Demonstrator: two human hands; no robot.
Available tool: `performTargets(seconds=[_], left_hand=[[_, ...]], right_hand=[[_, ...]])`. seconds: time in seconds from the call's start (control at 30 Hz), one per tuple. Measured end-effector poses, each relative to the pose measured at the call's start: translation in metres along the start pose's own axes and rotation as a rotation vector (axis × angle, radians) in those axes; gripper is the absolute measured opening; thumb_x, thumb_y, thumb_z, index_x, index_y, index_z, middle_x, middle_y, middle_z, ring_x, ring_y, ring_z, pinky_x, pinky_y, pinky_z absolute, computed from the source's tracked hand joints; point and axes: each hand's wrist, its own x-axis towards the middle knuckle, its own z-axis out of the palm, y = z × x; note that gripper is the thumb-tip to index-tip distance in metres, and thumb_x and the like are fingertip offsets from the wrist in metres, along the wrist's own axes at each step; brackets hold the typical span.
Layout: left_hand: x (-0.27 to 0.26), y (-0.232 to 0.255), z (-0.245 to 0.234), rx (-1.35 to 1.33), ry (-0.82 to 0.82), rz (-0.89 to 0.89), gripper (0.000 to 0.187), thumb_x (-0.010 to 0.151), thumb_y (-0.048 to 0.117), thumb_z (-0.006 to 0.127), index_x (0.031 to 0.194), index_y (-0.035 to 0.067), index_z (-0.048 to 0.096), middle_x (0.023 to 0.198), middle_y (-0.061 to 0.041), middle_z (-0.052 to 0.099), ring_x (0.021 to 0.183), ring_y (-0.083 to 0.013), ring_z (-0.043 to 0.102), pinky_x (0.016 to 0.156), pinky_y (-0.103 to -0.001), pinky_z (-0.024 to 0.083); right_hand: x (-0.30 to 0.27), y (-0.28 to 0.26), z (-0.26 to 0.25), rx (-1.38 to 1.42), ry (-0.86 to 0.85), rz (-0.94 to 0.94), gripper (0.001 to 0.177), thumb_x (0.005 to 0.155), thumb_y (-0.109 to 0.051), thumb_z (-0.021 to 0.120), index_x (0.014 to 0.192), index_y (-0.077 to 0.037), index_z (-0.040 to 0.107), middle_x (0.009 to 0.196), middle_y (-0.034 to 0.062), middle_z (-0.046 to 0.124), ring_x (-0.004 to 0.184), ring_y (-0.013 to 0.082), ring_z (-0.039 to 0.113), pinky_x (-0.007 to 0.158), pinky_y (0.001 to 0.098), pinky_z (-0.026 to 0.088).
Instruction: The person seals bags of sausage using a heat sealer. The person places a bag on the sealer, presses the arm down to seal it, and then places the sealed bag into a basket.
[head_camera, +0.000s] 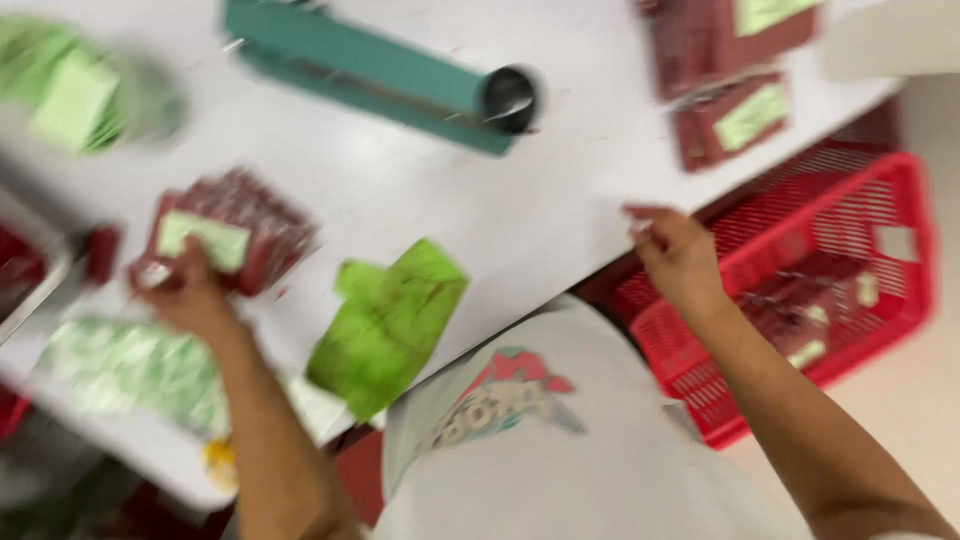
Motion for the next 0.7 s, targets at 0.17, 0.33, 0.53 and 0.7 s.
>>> performTargets(seconds=[0.17,0.33,0.53,0.7], left_hand=[[-0.027,0.058,-0.047,-0.062,-0.133,0.245,0.104,0.109,0.021,0.116,0.156,0.010,0.024,0.125,-0.020,0.063,0.107,-0.0288,0.075,0.094,-0.035,0.066],[-0.109,0.156,-0.059,-0.046,-0.266,0.639,0.038,0.130,-0.003,0.067,0.147,-0.013,0.035,0.128,-0.032,0.036,0.111,-0.0485,0.052,0.094,-0.054,0.050],[-0.283,0.264,-0.005,-0.195,-1.119,0.136,0.028,0.086,-0.012,0.065,0.110,0.002,0.066,0.117,-0.014,0.070,0.086,-0.0264,0.070,0.071,-0.034,0.059],[-0.384,0.255,0.046,-0.948,-1.891,-0.794,0.082,0.090,0.036,0.073,0.159,0.018,0.032,0.142,-0.018,0.054,0.129,-0.0346,0.056,0.106,-0.055,0.047]], right_hand=[[0.077,0.058,-0.085,-0.065,0.334,0.229,0.069,0.096,-0.015,0.082,0.149,-0.005,0.040,0.142,0.0256,0.045,0.133,0.0417,0.044,0.110,0.0467,0.041],[0.130,0.082,-0.086,-0.020,0.105,0.513,0.107,0.085,-0.037,0.092,0.162,-0.021,0.020,0.150,0.0143,0.051,0.139,0.0358,0.047,0.121,0.0441,0.033],[0.075,-0.002,-0.083,0.532,0.462,0.592,0.047,0.075,-0.012,0.093,0.115,-0.009,0.068,0.095,0.0083,0.063,0.086,0.0233,0.065,0.065,0.0347,0.060],[0.016,-0.088,-0.054,1.154,0.249,0.792,0.055,0.075,0.001,0.078,0.121,-0.012,0.051,0.112,0.0095,0.064,0.092,0.0327,0.070,0.068,0.0600,0.065]])
